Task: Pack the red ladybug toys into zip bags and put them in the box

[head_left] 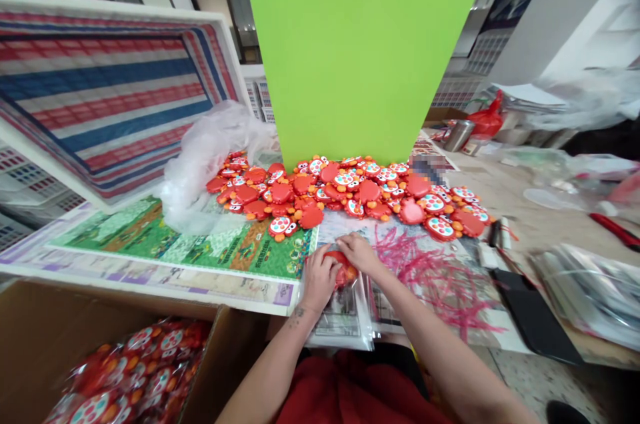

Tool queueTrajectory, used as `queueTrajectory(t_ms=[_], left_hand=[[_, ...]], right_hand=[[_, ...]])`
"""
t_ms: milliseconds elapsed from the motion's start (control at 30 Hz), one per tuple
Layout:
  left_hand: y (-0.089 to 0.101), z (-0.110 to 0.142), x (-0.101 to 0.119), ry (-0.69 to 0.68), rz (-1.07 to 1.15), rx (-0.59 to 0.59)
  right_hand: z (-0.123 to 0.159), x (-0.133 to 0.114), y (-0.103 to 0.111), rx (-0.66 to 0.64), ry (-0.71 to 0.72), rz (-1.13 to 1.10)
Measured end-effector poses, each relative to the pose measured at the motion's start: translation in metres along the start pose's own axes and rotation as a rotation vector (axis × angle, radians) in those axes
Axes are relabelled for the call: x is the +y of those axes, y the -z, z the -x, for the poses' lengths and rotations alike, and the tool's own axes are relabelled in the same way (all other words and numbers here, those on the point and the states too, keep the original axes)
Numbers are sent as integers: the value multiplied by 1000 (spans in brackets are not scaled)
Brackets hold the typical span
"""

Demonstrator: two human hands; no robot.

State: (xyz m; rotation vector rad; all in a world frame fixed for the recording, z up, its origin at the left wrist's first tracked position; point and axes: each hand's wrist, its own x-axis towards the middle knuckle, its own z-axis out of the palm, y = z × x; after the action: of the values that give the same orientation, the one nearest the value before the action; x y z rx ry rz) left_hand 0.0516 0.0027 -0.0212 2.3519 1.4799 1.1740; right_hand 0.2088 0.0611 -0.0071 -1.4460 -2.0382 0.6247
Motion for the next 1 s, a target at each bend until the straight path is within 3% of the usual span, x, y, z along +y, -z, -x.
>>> queueTrajectory(t_ms=[67, 133, 367, 500, 567, 667, 733, 800, 867, 1000], left_hand=[[0, -2, -2, 38, 59, -41], [1, -6, -5, 83, 131, -95], [21, -27, -5, 152, 287, -324], [35, -29, 2, 232, 355, -410], [40, -26, 4, 264, 379, -361], [41, -19, -4, 383, 376, -70], [38, -13, -13, 526, 466, 11], [35, -8, -20, 626, 643, -73], [32, -4, -22, 638, 781, -191], [33, -7, -11, 622, 825, -252]], right_hand=[[12, 4, 7, 101, -136, 91], [25, 9, 8, 122, -191, 76], [44, 1, -23, 370, -90, -294], [45, -14, -26, 449, -83, -373], [47, -21, -24, 462, -57, -398], [51, -29, -18, 474, -3, -424], [53, -32, -13, 484, 23, -426], [54, -35, -9, 494, 45, -414], [55, -38, -5, 501, 69, -382], [55, -45, 4, 486, 120, -198]])
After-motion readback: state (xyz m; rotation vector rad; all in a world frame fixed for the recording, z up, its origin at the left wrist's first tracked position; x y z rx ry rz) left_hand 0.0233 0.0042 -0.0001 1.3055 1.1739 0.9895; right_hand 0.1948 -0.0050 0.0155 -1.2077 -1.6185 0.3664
